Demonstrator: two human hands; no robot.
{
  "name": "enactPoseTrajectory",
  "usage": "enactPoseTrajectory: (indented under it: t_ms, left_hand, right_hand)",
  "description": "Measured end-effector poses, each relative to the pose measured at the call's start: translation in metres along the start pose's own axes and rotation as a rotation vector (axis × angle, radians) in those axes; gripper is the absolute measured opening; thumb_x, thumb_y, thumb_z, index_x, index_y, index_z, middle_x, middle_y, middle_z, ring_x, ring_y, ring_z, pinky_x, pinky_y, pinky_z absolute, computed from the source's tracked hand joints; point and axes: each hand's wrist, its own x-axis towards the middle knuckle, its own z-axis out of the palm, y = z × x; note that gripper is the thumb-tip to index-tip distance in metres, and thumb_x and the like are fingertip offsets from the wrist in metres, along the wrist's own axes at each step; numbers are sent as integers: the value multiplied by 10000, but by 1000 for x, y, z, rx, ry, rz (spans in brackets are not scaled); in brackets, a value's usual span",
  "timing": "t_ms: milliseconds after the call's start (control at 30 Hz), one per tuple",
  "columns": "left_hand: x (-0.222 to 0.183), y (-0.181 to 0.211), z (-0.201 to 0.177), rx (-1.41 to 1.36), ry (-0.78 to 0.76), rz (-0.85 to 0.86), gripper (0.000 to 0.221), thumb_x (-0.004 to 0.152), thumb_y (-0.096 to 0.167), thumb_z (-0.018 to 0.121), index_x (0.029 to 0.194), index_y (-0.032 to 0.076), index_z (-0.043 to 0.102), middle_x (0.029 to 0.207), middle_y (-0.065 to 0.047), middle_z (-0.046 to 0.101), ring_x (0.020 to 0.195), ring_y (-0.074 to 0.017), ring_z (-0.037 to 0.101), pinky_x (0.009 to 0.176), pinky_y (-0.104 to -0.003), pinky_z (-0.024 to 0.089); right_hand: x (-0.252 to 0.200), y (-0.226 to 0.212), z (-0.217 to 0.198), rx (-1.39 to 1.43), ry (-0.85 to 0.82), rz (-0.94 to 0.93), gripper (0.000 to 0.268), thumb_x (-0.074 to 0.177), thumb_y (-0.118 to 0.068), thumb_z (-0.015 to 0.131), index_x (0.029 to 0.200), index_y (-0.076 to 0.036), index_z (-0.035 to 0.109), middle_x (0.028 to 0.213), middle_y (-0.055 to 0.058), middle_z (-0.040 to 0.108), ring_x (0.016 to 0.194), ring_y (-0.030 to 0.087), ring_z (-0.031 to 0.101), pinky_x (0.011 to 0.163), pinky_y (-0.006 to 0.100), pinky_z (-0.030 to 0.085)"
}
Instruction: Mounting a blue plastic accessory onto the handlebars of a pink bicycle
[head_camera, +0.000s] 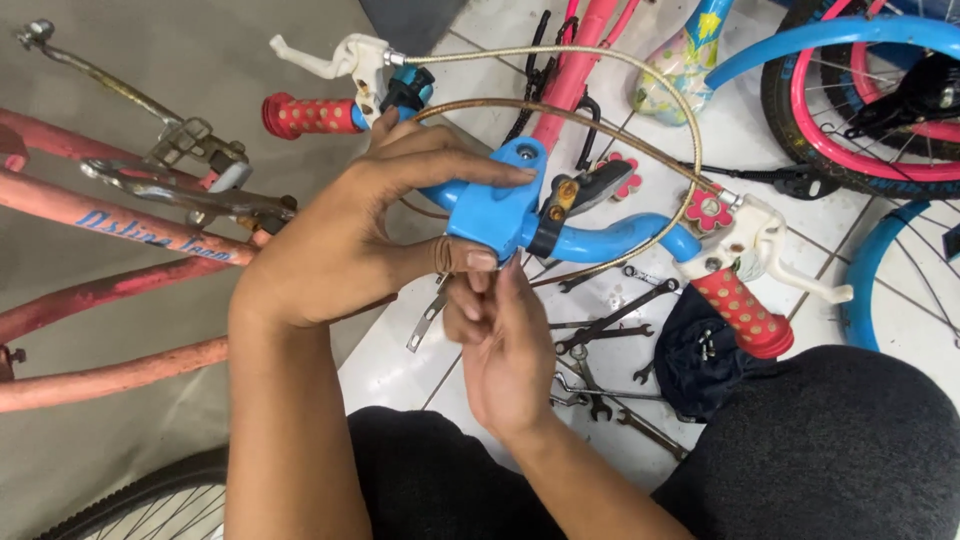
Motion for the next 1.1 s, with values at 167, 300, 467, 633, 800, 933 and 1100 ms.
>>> enactPoseTrajectory:
  t_ms: [167, 300, 467, 633, 800, 933, 1100]
  left_hand:
    - [0, 0, 0, -5, -5, -2, 525, 715, 59, 860, 1219, 91, 715, 1077, -25, 657, 1008, -184, 584, 1176, -450, 212]
    - [-1, 0, 1, 0, 3, -17, 576, 656, 28, 850, 1212, 102, 722, 1068, -16, 659, 1018, -184, 596, 1201, -482, 187]
    - [0, 0, 1, 6, -2, -8, 514, 724, 109, 881, 1211, 87, 719, 1068, -26, 666, 1012, -184, 587, 1170, -450, 218]
    - [-1, -1, 1, 4, -2, -9, 598, 649, 6, 841, 1227, 85, 711, 1072, -27, 655, 1022, -192, 580, 1176, -447, 223]
    - [-2, -1, 1, 1, -1, -23, 537, 710, 90, 876, 1223, 108, 718, 1033, -2, 635, 997, -171, 570, 1197, -461, 175]
    - [-2, 1, 3, 9, -2, -2, 528, 728, 138, 889, 1224, 84, 717, 1078, -24, 655, 1018, -185, 570, 1146, -421, 234]
    - [1, 0, 1, 15, 1, 23, 525, 708, 38, 850, 1215, 62, 715, 1105, -45, 661, 1042, -200, 575, 1186, -443, 202]
  right_hand:
    - [1, -12, 2, 555, -169, 339, 279, 1100, -324, 387, 868, -206, 485, 725, -66, 337, 645, 63, 270, 596, 221, 225]
    - [-1, -12, 2, 460, -129, 326, 378, 1087, -478, 400, 959, -152, 543, 756, -28, 425, 630, 65, 328, 582, 224, 238]
    - [-8, 0, -1, 131, -29, 95, 278, 1104, -364, 452, 1184, -110, 532, 889, 0, 471, 654, 57, 336, 605, 212, 263]
    - [3, -15, -1, 440, -3, 329, 262, 1072, -294, 417, 865, -168, 516, 747, -48, 427, 646, 66, 326, 599, 227, 254]
    - [1, -11, -6, 276, -42, 277, 256, 1093, -373, 424, 1036, -158, 552, 791, -22, 463, 628, 63, 351, 579, 229, 244]
    - [-4, -5, -7, 165, -54, 166, 260, 1099, -374, 463, 1192, -150, 560, 876, -5, 497, 649, 58, 341, 603, 215, 240]
    - [6, -18, -6, 591, -149, 451, 282, 1084, -331, 421, 848, -191, 482, 703, -64, 356, 646, 60, 289, 585, 220, 229]
